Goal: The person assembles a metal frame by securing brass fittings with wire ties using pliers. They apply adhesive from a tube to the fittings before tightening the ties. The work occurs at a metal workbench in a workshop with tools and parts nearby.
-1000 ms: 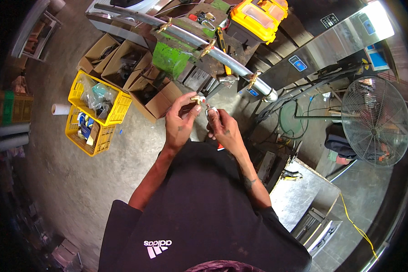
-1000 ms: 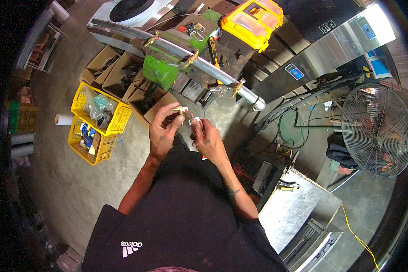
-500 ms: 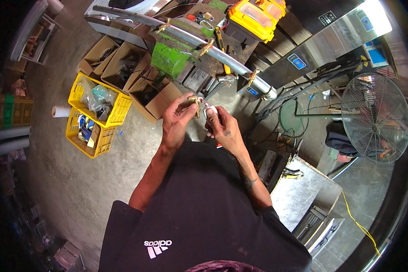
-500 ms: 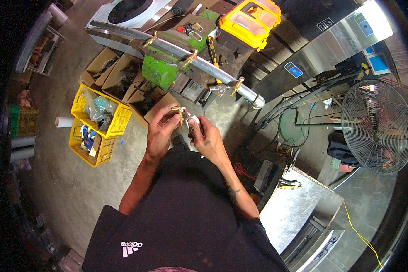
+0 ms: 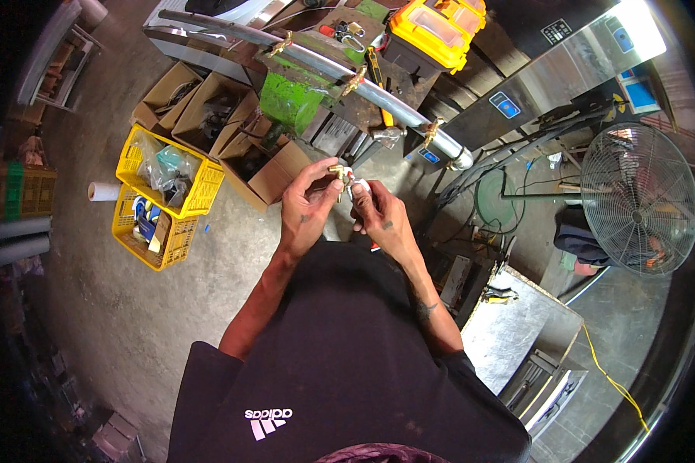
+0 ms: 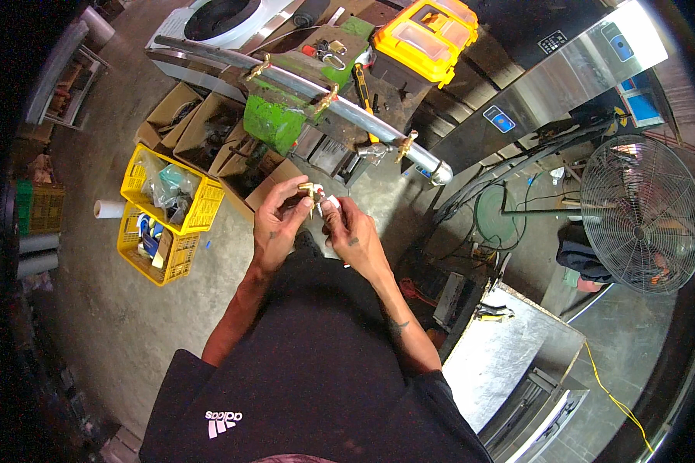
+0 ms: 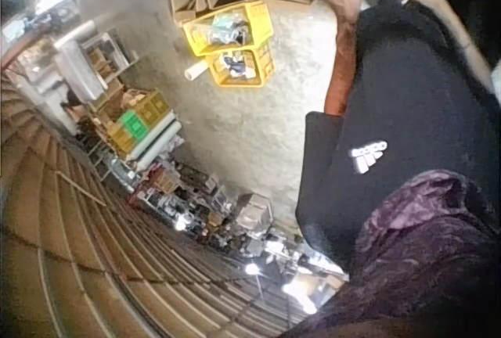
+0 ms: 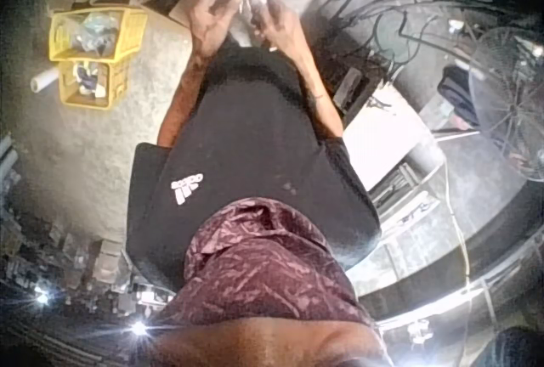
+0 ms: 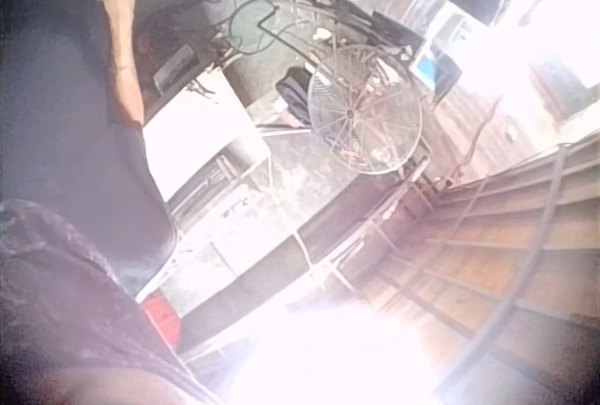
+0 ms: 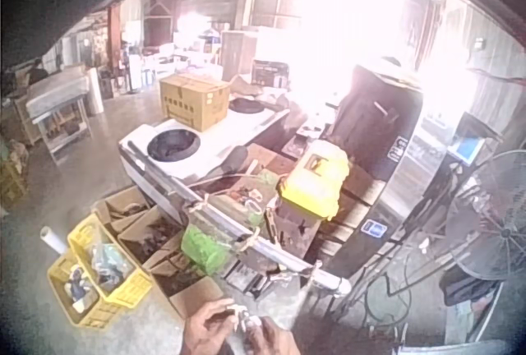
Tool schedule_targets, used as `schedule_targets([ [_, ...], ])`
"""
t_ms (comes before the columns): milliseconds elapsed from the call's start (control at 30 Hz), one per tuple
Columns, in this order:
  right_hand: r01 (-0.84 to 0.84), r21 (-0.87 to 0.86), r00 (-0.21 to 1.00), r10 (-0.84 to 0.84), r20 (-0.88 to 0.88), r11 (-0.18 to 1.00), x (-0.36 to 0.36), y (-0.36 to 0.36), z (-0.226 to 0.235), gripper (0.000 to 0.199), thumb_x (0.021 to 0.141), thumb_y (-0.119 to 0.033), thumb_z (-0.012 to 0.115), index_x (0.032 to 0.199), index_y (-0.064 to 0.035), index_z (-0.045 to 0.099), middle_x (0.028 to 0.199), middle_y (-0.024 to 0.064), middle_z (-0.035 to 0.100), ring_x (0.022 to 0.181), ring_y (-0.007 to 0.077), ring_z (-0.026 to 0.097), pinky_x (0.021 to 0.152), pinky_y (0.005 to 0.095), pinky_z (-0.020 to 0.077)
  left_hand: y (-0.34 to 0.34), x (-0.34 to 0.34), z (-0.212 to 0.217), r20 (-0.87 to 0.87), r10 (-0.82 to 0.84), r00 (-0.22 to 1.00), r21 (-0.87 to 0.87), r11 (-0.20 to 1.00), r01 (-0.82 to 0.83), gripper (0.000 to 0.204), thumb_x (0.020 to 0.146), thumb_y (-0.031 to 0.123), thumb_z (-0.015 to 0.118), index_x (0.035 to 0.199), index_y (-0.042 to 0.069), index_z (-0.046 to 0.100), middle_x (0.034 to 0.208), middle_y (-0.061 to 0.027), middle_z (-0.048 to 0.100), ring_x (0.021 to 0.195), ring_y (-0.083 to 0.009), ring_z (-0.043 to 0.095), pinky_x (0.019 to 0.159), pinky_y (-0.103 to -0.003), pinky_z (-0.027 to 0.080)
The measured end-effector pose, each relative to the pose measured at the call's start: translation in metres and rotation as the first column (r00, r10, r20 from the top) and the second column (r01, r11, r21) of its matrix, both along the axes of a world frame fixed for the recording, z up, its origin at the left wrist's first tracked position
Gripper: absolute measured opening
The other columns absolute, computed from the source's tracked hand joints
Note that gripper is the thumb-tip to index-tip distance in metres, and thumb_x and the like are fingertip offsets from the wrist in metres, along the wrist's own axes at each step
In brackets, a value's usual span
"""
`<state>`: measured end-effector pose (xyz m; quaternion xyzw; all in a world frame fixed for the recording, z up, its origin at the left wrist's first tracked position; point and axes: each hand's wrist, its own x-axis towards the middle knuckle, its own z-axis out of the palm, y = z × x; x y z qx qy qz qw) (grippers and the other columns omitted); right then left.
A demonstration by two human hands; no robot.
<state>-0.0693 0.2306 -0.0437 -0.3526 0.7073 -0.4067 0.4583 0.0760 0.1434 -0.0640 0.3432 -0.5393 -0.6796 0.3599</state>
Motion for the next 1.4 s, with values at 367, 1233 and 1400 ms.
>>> schedule_targets([
  [367, -0.010, 0.006, 0.979, 0.011, -0.206, 1.000, -0.004, 0.005, -0.025, 0.044, 0.110, -0.041, 0.056, 0.108, 0.0027, 0.062, 0.074, 0.0071, 0.064, 0.063, 0.0129, 0.063, 0.058, 0.0309, 0.0506, -0.006, 0.005, -0.013, -0.198, 0.057, 0.978, 0.403, 0.915, 0.028, 0.039, 0.105, 0.010, 0.064, 0.141, -0.001, 0.059, 0.125, -0.0092, 0.069, 0.113, -0.0150, 0.065, 0.100, -0.032, 0.051],
  [1233, 0.039, -0.045, 0.966, -0.049, -0.254, 0.998, 0.004, 0.005, -0.015, 0.040, 0.110, -0.036, 0.056, 0.103, 0.0032, 0.062, 0.066, 0.0191, 0.062, 0.059, 0.0325, 0.063, 0.059, 0.0445, 0.0466, -0.008, 0.010, -0.007, -0.283, 0.059, 0.957, 0.474, 0.877, 0.086, 0.032, 0.105, 0.007, 0.062, 0.135, -0.003, 0.062, 0.121, -0.0096, 0.070, 0.108, -0.0159, 0.067, 0.100, -0.031, 0.053],
  [1400, 0.067, -0.083, 0.977, -0.082, -0.199, 0.994, 0.004, 0.005, -0.006, 0.041, 0.110, -0.038, 0.056, 0.107, 0.0031, 0.061, 0.068, 0.0128, 0.063, 0.059, 0.0233, 0.062, 0.059, 0.0388, 0.0481, -0.009, 0.012, -0.013, -0.347, 0.047, 0.937, 0.506, 0.851, 0.144, 0.027, 0.105, 0.007, 0.061, 0.131, -0.002, 0.063, 0.119, -0.0088, 0.070, 0.105, -0.0146, 0.067, 0.098, -0.031, 0.054],
])
